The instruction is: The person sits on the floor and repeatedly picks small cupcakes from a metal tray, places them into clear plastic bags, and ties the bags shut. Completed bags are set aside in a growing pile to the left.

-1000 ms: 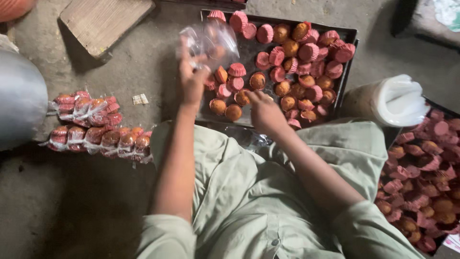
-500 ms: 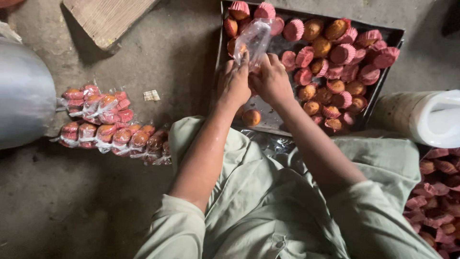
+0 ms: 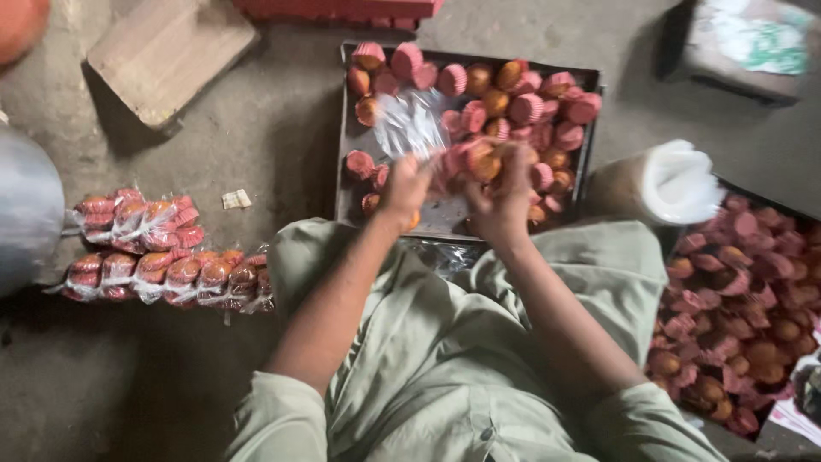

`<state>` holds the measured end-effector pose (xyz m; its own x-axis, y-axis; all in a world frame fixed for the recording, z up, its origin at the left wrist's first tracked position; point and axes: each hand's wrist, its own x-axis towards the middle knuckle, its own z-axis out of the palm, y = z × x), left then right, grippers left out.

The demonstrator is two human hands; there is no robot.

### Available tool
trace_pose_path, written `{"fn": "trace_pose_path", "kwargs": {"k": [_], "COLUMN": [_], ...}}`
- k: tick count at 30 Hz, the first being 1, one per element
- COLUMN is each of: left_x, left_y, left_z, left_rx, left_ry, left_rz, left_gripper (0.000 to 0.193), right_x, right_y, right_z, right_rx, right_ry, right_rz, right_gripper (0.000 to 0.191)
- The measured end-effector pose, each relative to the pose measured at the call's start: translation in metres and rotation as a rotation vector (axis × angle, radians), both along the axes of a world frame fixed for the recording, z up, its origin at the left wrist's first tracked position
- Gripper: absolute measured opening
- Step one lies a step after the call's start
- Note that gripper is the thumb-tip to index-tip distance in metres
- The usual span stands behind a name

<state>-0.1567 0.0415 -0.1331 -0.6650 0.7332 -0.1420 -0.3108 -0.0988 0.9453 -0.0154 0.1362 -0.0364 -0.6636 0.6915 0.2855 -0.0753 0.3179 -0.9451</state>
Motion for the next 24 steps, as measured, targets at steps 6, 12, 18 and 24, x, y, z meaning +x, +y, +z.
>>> {"fn": "trace_pose_path", "kwargs": {"k": [6,12,18,24], "left_x": [0.071,0.113,0.111,0.084], "left_y": [-0.020,-0.031,-0.045,-0.069], "left_z": [0.021,0.016,0.037,0.056], "left_rx": [-0.104,-0.124,-0.609,-0.880], "left_ry": [-0.375,-0.312,0.479,1.105], "left_rz": [-0.124,-0.168,-0.260,-0.294], "left_gripper": [0.029,0.024,0.056,0.021], "right_x": [0.061,0.103,0.121,0.144], "right_y": [-0.014,-0.024,-0.010,-0.014], "right_z": [0.013,0.007,0.028,0.050], "right_rx": [-0.344,-0.101,-0.127,-0.134], "right_ry": [-0.151,-0.088,-0.180,-0.015], "right_rz": [0.074,0.071,0.097,0.042], "right_gripper": [0.049,0.057,0.071,0.071]}}
